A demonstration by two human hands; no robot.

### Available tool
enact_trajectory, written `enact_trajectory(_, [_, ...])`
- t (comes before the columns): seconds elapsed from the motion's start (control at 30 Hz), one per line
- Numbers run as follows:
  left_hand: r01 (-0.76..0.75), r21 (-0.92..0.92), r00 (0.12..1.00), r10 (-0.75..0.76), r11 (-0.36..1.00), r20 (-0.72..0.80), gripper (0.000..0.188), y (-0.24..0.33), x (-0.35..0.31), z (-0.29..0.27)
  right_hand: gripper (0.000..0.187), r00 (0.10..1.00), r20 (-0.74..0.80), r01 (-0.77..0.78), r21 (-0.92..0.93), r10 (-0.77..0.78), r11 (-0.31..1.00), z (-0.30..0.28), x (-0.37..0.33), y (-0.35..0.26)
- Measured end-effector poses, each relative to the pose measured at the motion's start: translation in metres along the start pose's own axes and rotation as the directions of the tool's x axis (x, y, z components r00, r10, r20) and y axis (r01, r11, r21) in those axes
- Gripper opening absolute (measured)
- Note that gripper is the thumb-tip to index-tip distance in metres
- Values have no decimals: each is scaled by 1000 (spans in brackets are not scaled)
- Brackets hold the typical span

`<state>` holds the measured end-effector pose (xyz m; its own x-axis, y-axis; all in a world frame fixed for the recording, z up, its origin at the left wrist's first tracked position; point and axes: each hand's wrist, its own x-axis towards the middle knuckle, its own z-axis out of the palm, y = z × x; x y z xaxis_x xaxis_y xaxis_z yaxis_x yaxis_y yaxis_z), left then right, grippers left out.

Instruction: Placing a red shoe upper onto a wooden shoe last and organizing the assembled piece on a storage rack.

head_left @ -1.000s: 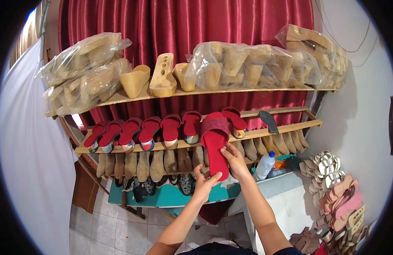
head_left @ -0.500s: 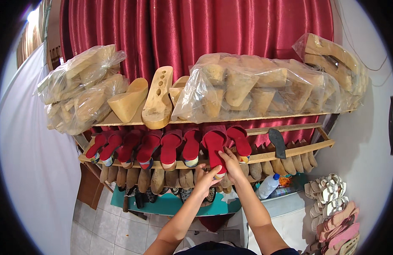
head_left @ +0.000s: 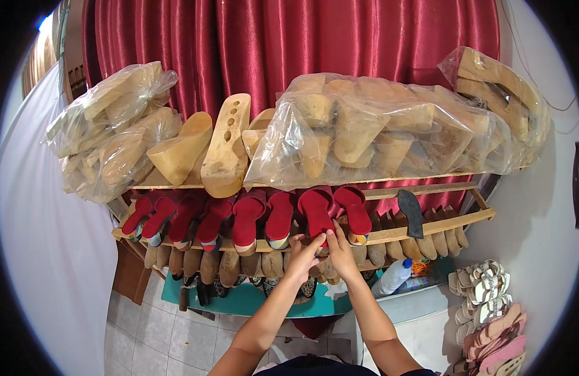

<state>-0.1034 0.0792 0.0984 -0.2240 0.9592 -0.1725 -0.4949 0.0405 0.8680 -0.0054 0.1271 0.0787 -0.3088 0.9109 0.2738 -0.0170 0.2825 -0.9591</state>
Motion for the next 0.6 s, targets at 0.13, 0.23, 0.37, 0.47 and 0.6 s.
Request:
enact_trajectory(0.13, [12, 42, 999, -10, 999, -44, 64, -3, 10, -5, 50, 999, -36, -1, 53, 3, 999, 6, 3, 1])
enact_trajectory(0.23, [23, 60, 999, -22, 998, -27, 66, -5, 16, -8, 50, 998, -53, 30, 5, -30, 1000, 7, 3, -6])
enact_trajectory(0.37, [42, 72, 999, -40, 996, -23, 65, -4, 19, -7, 49, 998, -65, 4, 35, -2, 999, 7, 6, -5])
enact_trajectory(0.47, [37, 136, 998, -30, 990, -51, 57, -1, 14, -2, 49, 996, -85, 31, -2, -31, 1000, 7, 8, -5])
enact_trajectory(0.6, [3, 148, 998, 6, 989, -55, 50, 3, 5, -3, 51, 997, -73, 25, -39, -28, 999, 7, 7, -8])
